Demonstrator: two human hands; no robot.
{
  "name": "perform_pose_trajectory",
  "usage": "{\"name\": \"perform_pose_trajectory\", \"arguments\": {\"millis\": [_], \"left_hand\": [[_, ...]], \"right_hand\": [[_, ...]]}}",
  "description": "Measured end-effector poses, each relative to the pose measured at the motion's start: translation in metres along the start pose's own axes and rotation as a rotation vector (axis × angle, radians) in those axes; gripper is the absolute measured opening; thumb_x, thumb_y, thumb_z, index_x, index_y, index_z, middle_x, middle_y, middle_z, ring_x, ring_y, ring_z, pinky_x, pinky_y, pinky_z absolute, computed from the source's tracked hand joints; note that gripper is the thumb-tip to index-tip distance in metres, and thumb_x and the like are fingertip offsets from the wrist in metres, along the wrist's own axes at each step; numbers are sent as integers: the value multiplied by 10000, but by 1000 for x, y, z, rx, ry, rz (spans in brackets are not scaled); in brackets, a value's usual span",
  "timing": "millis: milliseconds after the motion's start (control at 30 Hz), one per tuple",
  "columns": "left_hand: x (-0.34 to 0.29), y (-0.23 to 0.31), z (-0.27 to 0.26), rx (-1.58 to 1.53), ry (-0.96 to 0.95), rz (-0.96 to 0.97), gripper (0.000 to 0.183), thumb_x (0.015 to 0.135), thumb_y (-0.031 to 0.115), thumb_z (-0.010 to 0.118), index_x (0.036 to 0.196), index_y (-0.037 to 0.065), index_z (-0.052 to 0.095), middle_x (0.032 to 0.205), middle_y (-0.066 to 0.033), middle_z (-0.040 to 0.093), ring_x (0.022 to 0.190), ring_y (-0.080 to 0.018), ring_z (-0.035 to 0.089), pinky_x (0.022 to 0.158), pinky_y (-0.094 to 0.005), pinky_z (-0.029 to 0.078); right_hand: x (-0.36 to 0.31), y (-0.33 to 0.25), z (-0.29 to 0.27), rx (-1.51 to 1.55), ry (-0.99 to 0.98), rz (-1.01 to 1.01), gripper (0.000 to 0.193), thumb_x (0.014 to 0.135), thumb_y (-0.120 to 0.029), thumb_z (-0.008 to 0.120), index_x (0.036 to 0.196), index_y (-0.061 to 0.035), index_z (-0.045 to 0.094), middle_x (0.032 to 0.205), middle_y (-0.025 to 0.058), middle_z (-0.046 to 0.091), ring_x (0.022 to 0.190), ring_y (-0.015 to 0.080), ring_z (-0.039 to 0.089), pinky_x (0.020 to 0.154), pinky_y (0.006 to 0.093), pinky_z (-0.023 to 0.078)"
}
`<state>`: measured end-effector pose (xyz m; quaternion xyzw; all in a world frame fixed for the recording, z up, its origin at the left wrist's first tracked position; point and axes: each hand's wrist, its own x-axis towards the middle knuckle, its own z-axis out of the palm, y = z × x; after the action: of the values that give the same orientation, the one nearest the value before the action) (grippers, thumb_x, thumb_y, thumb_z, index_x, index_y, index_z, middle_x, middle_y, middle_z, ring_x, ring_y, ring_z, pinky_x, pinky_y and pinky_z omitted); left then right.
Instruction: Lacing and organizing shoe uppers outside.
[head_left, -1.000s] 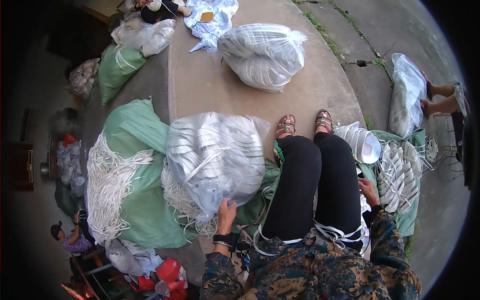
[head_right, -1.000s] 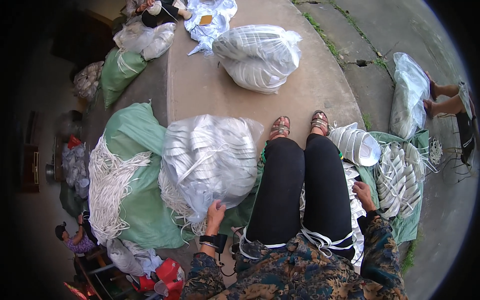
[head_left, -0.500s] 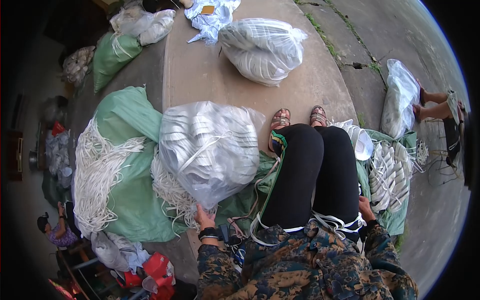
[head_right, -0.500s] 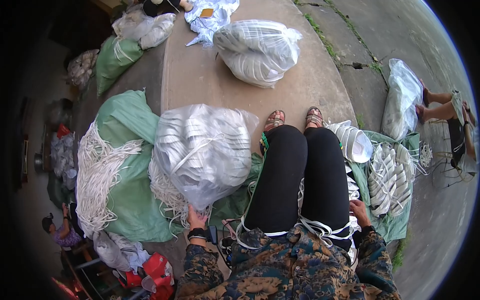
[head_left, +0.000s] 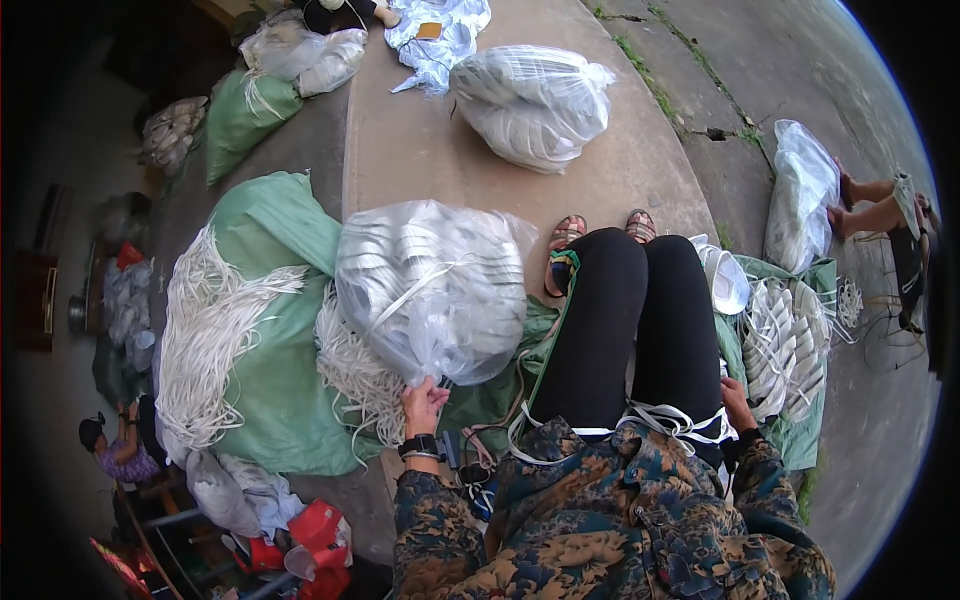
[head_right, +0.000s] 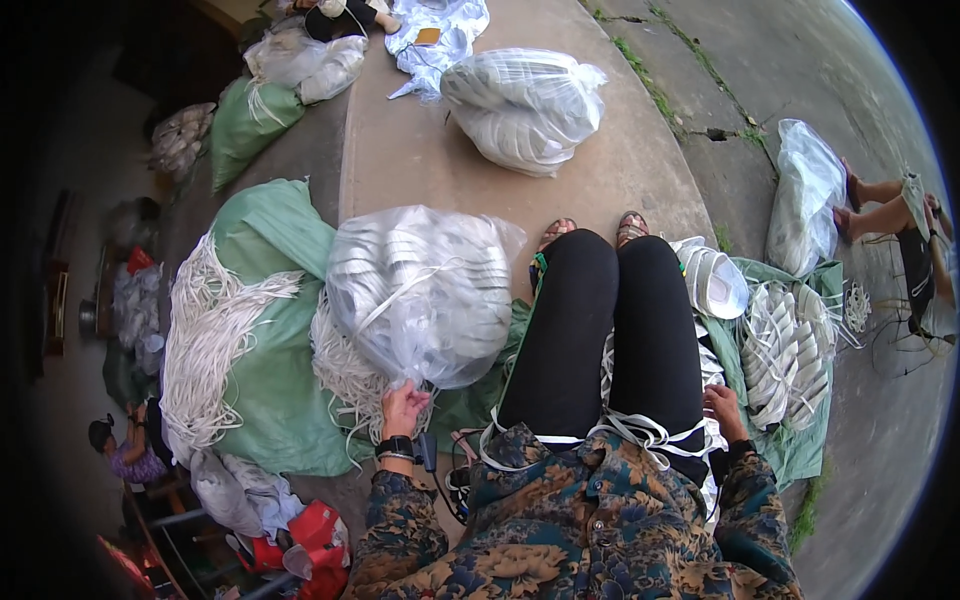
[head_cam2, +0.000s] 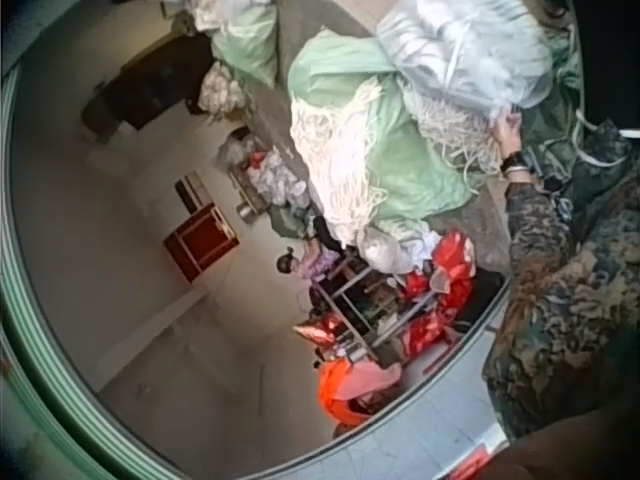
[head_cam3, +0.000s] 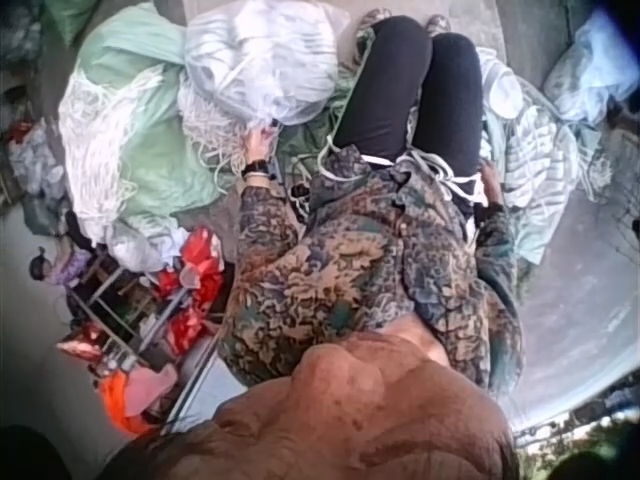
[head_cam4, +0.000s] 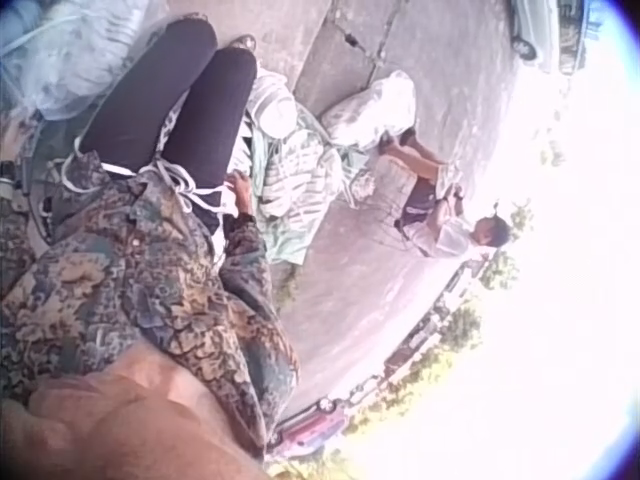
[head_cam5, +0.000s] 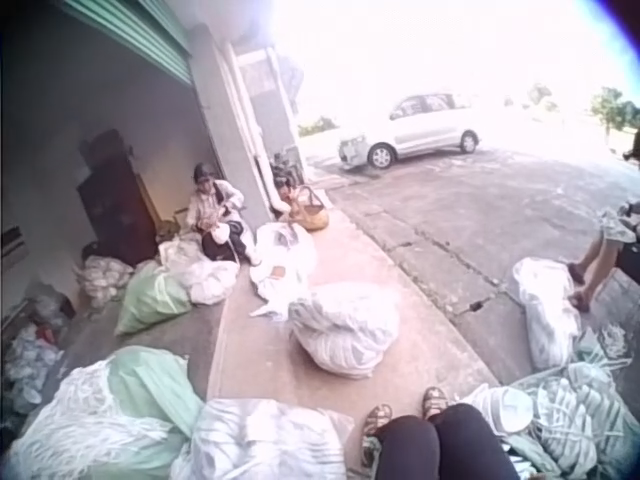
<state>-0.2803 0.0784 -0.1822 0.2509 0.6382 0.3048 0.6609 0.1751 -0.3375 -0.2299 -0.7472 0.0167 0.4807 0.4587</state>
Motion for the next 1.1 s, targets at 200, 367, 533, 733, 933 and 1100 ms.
{"name": "perform_pose_trajectory", "arguments": {"millis": [200,367,533,733,933,1100], "left_hand": [[-13,2,-10,-6,-25,45,159,803,129,599,853,23,493,612,-57,515,546,-214,593,537,-329,506],[-26,-5,-23,6,116,138,174,808,167,588,826,20,498,630,-75,543,538,-211,590,520,-315,498],[-12,-20,-58,-58,497,144,202,802,192,549,861,1,521,646,-89,561,518,-209,585,511,-299,491],[16,-46,-92,101,752,-48,361,739,151,548,1056,-20,524,890,-184,574,741,-298,611,620,-356,509],[-16,14,-5,966,478,674,597,639,105,641,1203,33,458,1249,-202,406,1218,-414,302,992,-471,295],[4,13,2,1302,420,951,290,747,220,599,957,20,591,1109,-195,518,1076,-392,447,938,-457,344]], "right_hand": [[16,-46,0,87,41,-79,285,864,-220,548,1061,-14,544,879,70,632,757,150,617,634,258,484],[-23,-154,53,153,-73,-391,332,919,-272,490,1131,-19,528,967,86,630,861,148,609,718,256,484],[-63,-218,109,-165,-72,-758,506,915,-362,470,1267,-2,427,1219,143,506,1116,227,492,909,332,406],[-94,-218,159,-787,-5,-1047,743,831,-241,556,1391,23,143,1431,236,187,1345,340,170,1088,367,149],[-87,-212,154,-836,55,-1092,740,813,-208,569,1387,12,158,1416,250,196,1317,371,221,1075,387,196],[-92,-212,159,-851,72,-1119,731,811,-214,568,1382,16,174,1399,264,224,1309,376,238,1072,385,199]]}}
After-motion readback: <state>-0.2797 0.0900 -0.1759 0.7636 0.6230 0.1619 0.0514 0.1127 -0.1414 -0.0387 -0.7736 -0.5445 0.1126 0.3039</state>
